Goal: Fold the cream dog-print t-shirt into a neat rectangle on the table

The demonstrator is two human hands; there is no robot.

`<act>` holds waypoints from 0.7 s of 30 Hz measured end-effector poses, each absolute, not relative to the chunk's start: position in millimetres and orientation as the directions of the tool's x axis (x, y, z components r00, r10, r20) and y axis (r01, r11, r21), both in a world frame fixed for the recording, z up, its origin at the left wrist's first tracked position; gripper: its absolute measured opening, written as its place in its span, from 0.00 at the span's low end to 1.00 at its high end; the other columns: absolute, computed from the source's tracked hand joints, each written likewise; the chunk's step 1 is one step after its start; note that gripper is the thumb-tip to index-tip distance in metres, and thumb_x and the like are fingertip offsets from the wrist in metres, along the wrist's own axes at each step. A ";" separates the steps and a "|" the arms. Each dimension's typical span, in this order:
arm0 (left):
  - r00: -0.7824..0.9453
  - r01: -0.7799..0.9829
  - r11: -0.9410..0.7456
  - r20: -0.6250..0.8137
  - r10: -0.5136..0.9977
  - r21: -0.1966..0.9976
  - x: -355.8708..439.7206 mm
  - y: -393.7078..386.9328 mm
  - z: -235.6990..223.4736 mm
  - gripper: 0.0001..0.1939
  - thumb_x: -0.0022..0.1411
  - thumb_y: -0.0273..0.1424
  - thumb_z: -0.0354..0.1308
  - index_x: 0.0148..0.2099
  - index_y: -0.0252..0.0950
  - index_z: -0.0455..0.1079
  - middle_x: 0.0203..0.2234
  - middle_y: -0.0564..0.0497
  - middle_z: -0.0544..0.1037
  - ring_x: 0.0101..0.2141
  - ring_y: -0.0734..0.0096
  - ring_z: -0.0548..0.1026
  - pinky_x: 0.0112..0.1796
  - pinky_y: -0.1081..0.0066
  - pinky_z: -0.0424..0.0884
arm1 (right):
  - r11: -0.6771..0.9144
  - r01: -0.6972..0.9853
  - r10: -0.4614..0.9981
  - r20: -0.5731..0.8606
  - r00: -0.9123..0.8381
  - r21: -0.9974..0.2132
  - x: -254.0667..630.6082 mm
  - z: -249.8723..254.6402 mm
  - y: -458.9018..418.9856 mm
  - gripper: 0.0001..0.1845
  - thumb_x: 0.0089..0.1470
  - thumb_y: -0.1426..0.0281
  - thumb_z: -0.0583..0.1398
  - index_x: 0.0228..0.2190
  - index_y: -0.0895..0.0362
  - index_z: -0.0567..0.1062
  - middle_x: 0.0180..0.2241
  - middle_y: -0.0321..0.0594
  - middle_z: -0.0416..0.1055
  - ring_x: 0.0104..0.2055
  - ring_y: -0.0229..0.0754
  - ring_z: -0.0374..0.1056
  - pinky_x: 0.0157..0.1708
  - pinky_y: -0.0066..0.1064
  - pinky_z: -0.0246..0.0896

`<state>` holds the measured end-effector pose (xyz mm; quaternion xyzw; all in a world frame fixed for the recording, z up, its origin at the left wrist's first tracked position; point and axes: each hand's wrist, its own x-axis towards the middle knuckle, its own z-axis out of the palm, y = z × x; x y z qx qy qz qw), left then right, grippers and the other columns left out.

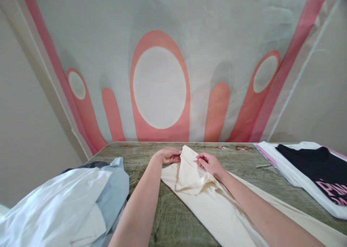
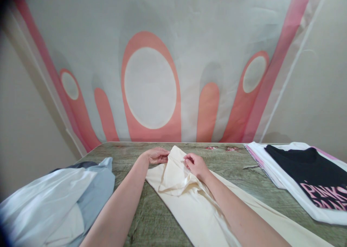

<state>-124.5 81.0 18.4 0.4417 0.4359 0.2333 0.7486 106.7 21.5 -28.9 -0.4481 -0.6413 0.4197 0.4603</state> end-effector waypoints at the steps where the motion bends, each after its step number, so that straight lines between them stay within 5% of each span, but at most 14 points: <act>1: 0.509 0.039 0.497 -0.445 0.736 0.867 -124.9 81.8 16.9 0.13 0.49 0.27 0.65 0.38 0.28 0.70 0.30 0.43 0.77 0.31 0.70 0.76 0.35 0.73 0.72 | 0.245 0.193 0.961 0.213 -0.176 -0.950 106.8 -29.0 21.7 0.11 0.47 0.65 0.55 0.32 0.58 0.70 0.21 0.34 0.68 0.21 0.36 0.63 0.24 0.29 0.59; 13: 0.428 0.156 0.454 -0.474 0.770 0.877 -120.0 86.5 20.1 0.13 0.44 0.28 0.67 0.32 0.27 0.71 0.26 0.46 0.77 0.26 0.73 0.75 0.30 0.74 0.73 | 0.281 0.216 0.956 0.253 -0.148 -0.935 106.5 -31.4 21.4 0.11 0.47 0.66 0.55 0.33 0.58 0.70 0.24 0.36 0.71 0.22 0.36 0.65 0.24 0.28 0.59; 21: 0.170 0.522 0.340 -0.486 0.857 0.782 -109.4 79.9 34.7 0.06 0.53 0.23 0.57 0.25 0.28 0.69 0.16 0.50 0.73 0.20 0.74 0.73 0.27 0.73 0.72 | 0.371 0.394 0.927 0.358 -0.109 -0.841 113.0 -31.1 24.5 0.13 0.46 0.74 0.53 0.35 0.59 0.73 0.33 0.41 0.74 0.35 0.39 0.69 0.38 0.32 0.63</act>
